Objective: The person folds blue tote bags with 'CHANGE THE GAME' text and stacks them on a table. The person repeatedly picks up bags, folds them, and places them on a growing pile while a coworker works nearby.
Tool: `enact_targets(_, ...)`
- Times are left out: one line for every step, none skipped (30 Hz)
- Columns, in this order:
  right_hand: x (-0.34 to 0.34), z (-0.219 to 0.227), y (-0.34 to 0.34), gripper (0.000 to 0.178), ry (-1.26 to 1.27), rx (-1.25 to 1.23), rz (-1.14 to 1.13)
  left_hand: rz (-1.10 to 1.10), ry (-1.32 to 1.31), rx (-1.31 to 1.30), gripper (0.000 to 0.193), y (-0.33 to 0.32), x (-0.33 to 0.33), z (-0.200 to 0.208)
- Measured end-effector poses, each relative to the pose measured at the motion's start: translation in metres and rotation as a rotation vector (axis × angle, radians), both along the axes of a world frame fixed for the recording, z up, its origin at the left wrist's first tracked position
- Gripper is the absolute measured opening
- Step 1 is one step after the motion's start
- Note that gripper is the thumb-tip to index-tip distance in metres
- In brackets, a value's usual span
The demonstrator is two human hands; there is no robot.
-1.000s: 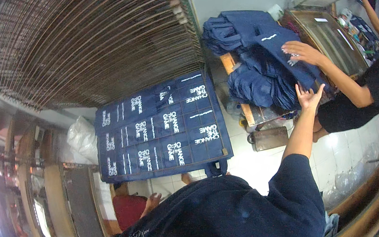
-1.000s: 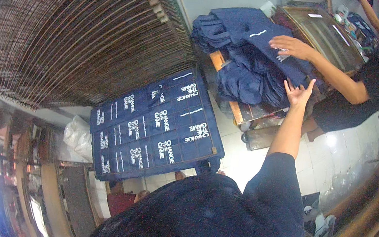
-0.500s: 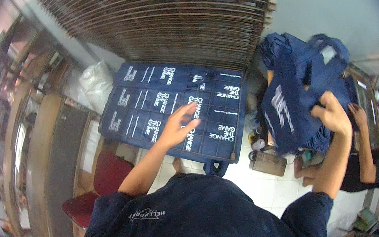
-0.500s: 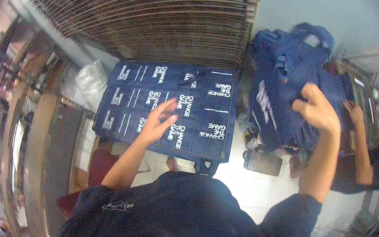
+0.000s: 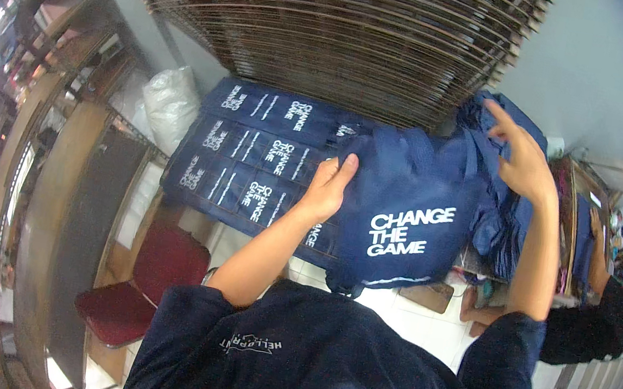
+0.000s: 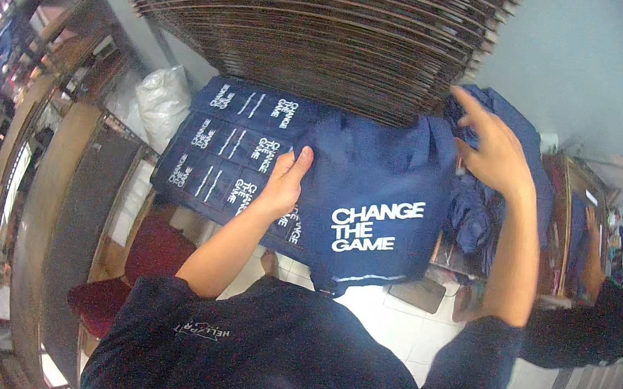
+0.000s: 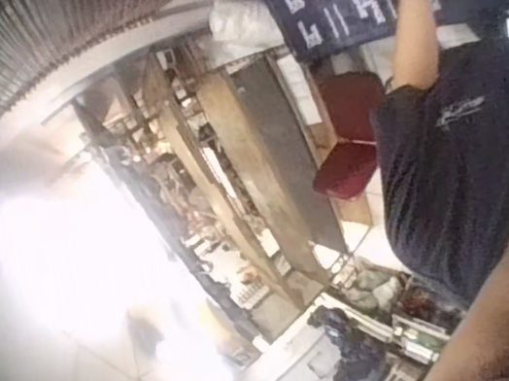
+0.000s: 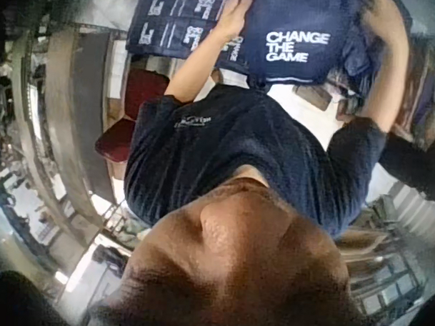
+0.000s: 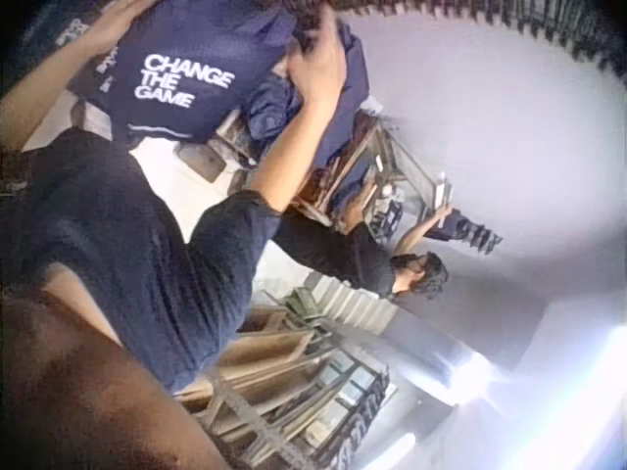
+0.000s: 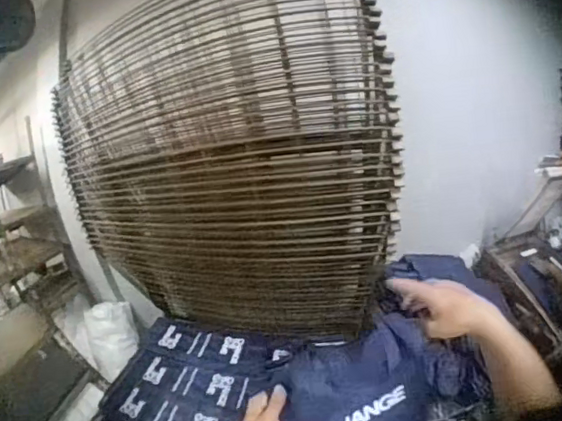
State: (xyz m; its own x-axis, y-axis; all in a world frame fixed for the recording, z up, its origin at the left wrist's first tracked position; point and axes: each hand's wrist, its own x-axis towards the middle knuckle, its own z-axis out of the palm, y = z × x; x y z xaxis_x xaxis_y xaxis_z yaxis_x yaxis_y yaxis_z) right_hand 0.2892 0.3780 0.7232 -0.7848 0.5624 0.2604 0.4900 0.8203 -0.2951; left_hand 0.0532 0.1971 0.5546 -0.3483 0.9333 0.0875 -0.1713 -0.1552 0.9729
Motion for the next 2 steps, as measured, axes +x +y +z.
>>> enact_targets(-0.002, -0.019, 0.001, 0.065, 0.190, 0.088, -0.078, 0.062, -0.143, -0.005, 0.044, -0.004, -0.003, 0.003)
enact_targets(-0.016, -0.021, 0.006, 0.065, 0.187, 0.086, -0.041, 0.126, -0.287, -0.005, 0.045, -0.010, -0.007, 0.006)
